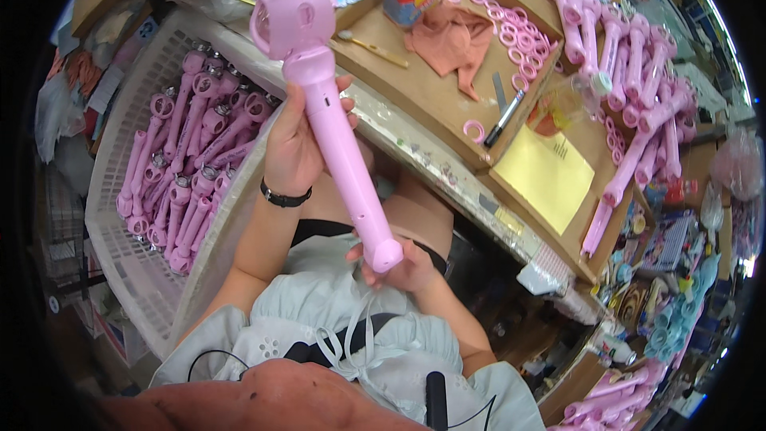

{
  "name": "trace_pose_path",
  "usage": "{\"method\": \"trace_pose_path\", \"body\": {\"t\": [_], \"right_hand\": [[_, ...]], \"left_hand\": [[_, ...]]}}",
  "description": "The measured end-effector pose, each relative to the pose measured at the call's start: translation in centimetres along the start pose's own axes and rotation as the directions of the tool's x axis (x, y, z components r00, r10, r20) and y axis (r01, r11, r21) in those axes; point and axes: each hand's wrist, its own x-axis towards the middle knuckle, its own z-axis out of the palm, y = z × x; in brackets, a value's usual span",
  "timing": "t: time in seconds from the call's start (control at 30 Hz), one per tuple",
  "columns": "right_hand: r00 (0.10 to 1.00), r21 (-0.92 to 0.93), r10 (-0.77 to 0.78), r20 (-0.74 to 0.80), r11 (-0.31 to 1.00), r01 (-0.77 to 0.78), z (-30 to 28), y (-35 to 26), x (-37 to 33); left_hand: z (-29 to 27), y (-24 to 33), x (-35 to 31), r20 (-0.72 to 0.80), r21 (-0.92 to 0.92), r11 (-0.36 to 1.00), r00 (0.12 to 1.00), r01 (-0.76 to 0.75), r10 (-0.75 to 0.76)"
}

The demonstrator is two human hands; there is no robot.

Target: The person assembles pink light-up wands by inserting a crown-shaped top into the handle, testing the light, and writing on the handle with a marker. They repeat this process for multiple wands, occasionally checking a yellow paper list.

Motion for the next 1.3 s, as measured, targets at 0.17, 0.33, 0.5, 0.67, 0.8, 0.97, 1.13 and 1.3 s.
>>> {"method": "trace_pose_path", "body": {"t": [0.17,0.33,0.5,0.67,0.8,0.97,1.13,1.3], "right_hand": [[0.997,-0.262,0.000,-0.073,0.965,-0.019,0.3,-1.0,-1.0],[0.745,-0.859,-0.556,-0.369,0.511,-0.044,1.1,0.6,-1.5],[0.806,-0.935,-0.588,-0.068,-0.244,-0.257,1.0,-1.8,-4.0],[0.415,-0.661,-0.909,0.047,-0.340,-0.669,-0.7,-7.1,-6.9],[0.521,-0.395,-0.844,0.127,-0.525,-0.754,-1.4,-8.0,-8.5],[0.616,-0.512,-0.740,0.271,-0.653,-0.558,-1.6,-8.5,-9.6],[0.441,-0.885,-0.872,0.213,-0.363,-0.291,0.2,-7.8,-6.0],[0.603,-0.864,-0.754,0.262,-0.462,-0.202,2.9,-9.0,-0.5]], "left_hand": [[1.3,-3.4,0.1,0.089,0.166,0.966,0.973,0.196,-0.212],[2.0,-7.5,-3.5,0.100,0.403,0.850,0.907,0.340,-0.410],[1.1,-9.8,-5.5,0.086,0.491,0.819,0.919,0.297,-0.385],[-0.6,-8.8,-5.1,0.223,0.001,0.800,0.780,0.600,-0.585],[-1.4,-8.6,-5.1,0.271,-0.212,0.697,0.727,0.685,-0.632],[-1.9,-9.3,-5.6,0.357,-0.350,0.575,0.673,0.739,-0.648],[-1.8,-9.6,-5.6,0.353,-0.337,0.609,0.696,0.718,-0.626],[-1.4,-9.4,-5.8,0.206,-0.159,0.685,0.703,0.711,-0.681]]}}
